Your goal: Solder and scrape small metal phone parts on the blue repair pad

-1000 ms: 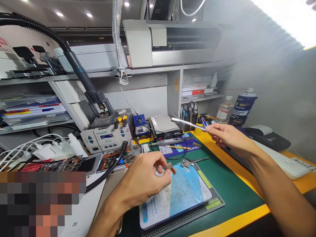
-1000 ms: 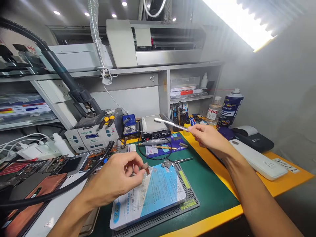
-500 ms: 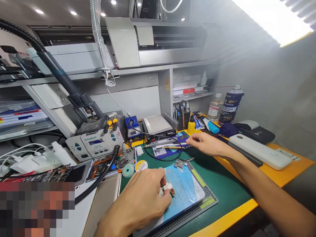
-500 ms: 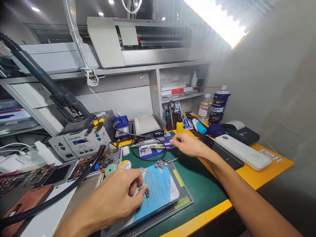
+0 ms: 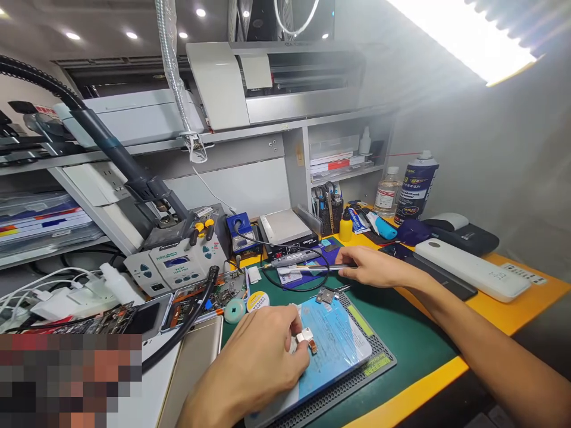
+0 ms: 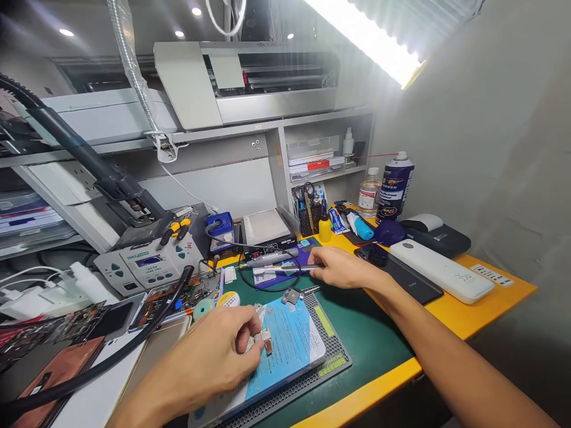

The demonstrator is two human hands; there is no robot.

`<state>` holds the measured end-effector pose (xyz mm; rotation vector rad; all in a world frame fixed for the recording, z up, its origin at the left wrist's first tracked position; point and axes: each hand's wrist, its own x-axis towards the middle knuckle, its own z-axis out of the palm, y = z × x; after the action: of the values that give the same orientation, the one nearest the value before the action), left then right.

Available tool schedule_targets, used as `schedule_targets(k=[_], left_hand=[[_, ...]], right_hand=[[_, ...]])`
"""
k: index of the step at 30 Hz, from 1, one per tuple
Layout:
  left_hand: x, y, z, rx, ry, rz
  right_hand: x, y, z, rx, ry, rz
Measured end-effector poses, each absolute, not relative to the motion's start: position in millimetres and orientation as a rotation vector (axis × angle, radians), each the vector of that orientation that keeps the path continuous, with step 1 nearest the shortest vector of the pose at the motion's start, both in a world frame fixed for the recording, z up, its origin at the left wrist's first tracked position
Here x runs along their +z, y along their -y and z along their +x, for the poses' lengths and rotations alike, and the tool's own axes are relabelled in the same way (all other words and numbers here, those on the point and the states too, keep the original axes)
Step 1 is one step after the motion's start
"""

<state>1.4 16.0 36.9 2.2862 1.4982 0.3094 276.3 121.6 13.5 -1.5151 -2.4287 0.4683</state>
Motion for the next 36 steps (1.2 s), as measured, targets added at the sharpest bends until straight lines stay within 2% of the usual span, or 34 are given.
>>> schedule_targets(k=[9,23,28,36], left_hand=[[36,-17,1,0.316,-1.504,2.274],[42,-19,-3,0.389,-1.467,2.264],[50,-24,-8,0.56,-1.495,2.246],[41,-39,-21,1.033,-1.54,2.188]], right_hand=[[6,-121,259,0.272,2.384,-1.45],[-3,-125,259,0.189,2.492,-1.371],[0,-123,262,0.193,2.519,-1.391],[12,-123,266,0.21,2.448,-1.517]])
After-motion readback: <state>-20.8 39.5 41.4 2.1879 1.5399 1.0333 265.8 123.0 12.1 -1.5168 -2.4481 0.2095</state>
